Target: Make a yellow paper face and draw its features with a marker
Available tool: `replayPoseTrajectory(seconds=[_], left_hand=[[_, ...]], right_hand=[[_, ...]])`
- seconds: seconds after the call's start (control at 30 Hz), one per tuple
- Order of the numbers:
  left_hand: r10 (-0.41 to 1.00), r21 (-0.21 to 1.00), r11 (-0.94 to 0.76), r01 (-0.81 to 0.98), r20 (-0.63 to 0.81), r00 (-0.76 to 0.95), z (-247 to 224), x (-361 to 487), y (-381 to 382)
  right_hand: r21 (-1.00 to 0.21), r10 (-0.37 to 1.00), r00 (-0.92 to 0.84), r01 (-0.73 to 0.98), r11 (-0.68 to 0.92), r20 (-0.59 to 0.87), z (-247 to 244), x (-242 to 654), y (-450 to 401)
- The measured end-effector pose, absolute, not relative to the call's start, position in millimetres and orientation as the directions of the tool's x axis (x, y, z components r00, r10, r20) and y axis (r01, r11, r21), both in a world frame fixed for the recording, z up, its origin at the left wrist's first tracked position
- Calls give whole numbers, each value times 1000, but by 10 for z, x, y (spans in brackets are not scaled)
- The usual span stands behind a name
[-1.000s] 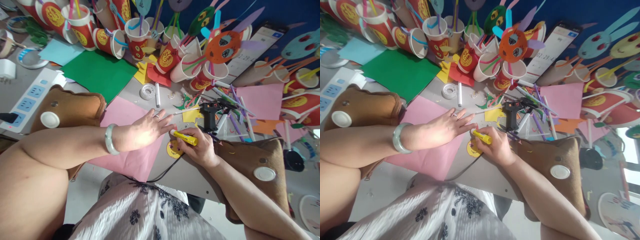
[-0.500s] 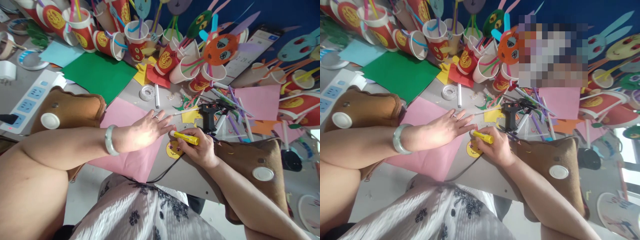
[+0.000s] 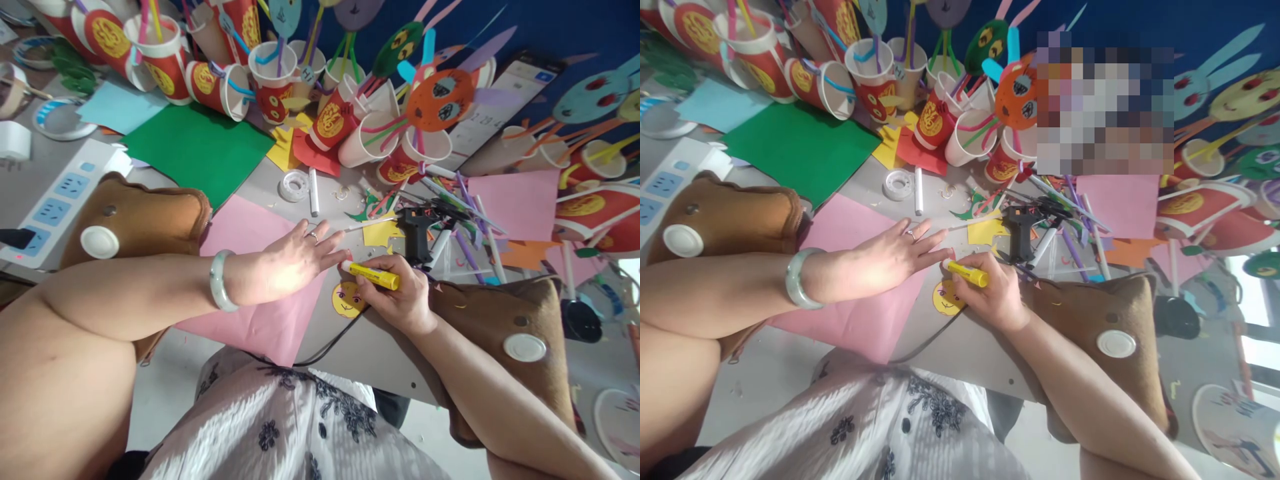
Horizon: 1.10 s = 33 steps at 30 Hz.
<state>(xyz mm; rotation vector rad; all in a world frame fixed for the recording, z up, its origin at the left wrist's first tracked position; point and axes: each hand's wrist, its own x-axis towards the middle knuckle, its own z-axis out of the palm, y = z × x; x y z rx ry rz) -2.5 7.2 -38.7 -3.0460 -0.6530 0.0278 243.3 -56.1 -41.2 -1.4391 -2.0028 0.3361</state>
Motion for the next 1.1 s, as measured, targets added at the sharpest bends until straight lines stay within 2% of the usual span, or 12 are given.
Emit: replayPoseTrajectory(seconds=[0.13,0.43,0.57,0.63,0.97,1.1], left_hand=[[408,-40,-912,408,-3,913,-429,-16,80],[388,-77,-919,387,2,922,-455,-29,91],[381,-72,-922,380,3,925,-479,-52,96],[373,-65,-926,373,8,928,-498,-56,95],[359,-72,-930,360,25,933,-569,-58,99],[348,-74,-933,351,51,936,-575,-72,103]], right_hand=[[-569,916,-259,722,394,306,-395,2435,-555],[-597,940,-199,731,331,276,-377,2418,-550],[-575,930,1,786,226,367,-389,2455,-522],[-569,919,43,796,206,393,-399,2467,-510],[-552,932,-96,782,289,351,-359,2432,-504],[-559,915,-46,779,285,402,-347,2457,-512]])
